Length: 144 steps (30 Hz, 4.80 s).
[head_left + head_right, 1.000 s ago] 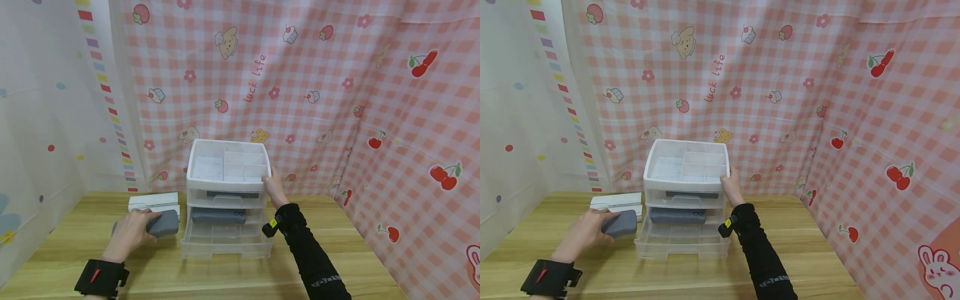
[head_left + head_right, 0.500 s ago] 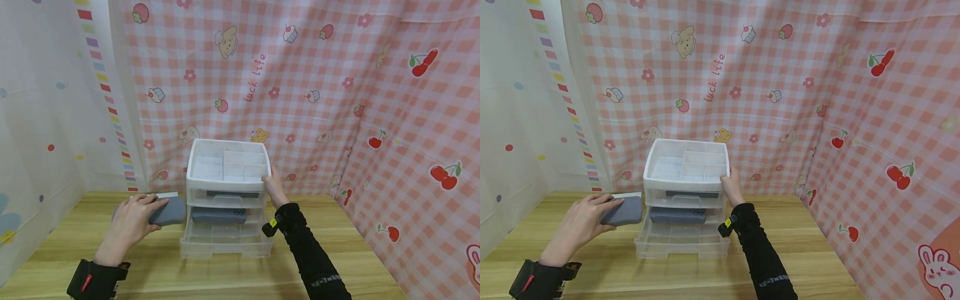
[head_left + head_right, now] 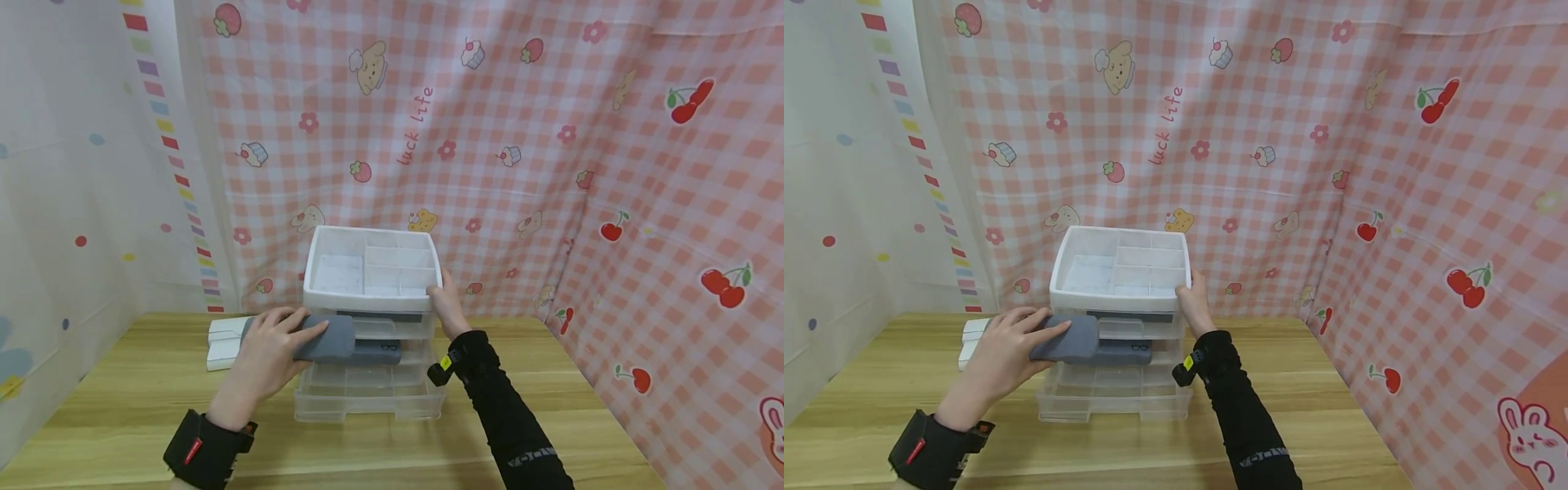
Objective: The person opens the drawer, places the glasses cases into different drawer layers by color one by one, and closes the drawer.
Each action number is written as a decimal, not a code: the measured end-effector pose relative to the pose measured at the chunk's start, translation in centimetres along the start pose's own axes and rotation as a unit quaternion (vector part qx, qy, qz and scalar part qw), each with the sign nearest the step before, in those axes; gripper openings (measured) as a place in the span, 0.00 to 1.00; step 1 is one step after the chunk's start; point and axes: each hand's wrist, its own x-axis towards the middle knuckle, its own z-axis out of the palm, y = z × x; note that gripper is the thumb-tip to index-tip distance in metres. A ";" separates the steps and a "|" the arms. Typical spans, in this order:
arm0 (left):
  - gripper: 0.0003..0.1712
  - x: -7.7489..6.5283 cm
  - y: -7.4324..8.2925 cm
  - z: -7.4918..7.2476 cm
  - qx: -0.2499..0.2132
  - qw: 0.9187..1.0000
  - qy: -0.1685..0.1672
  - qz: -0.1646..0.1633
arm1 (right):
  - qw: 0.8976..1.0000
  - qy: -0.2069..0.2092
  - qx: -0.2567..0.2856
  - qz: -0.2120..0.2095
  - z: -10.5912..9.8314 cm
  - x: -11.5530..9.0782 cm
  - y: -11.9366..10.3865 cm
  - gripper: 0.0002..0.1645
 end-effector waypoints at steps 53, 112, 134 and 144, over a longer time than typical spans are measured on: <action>0.31 2.4 5.6 7.1 -0.134 0.979 -0.154 0.009 | 1.000 -0.002 0.007 -0.003 0.0 0.0 0.0 0.38; 0.29 -4.5 11.3 9.2 -0.685 0.613 -0.281 -0.276 | 1.000 -0.008 0.002 0.011 -0.2 -0.8 -1.1 0.39; 0.10 -4.6 13.0 9.8 -0.757 0.449 -0.096 -0.465 | 1.000 0.000 0.002 0.003 0.0 0.0 0.1 0.38; 0.11 -4.5 13.0 9.8 -0.743 0.464 -0.100 -0.472 | 1.000 0.007 0.000 0.004 0.1 0.1 0.2 0.37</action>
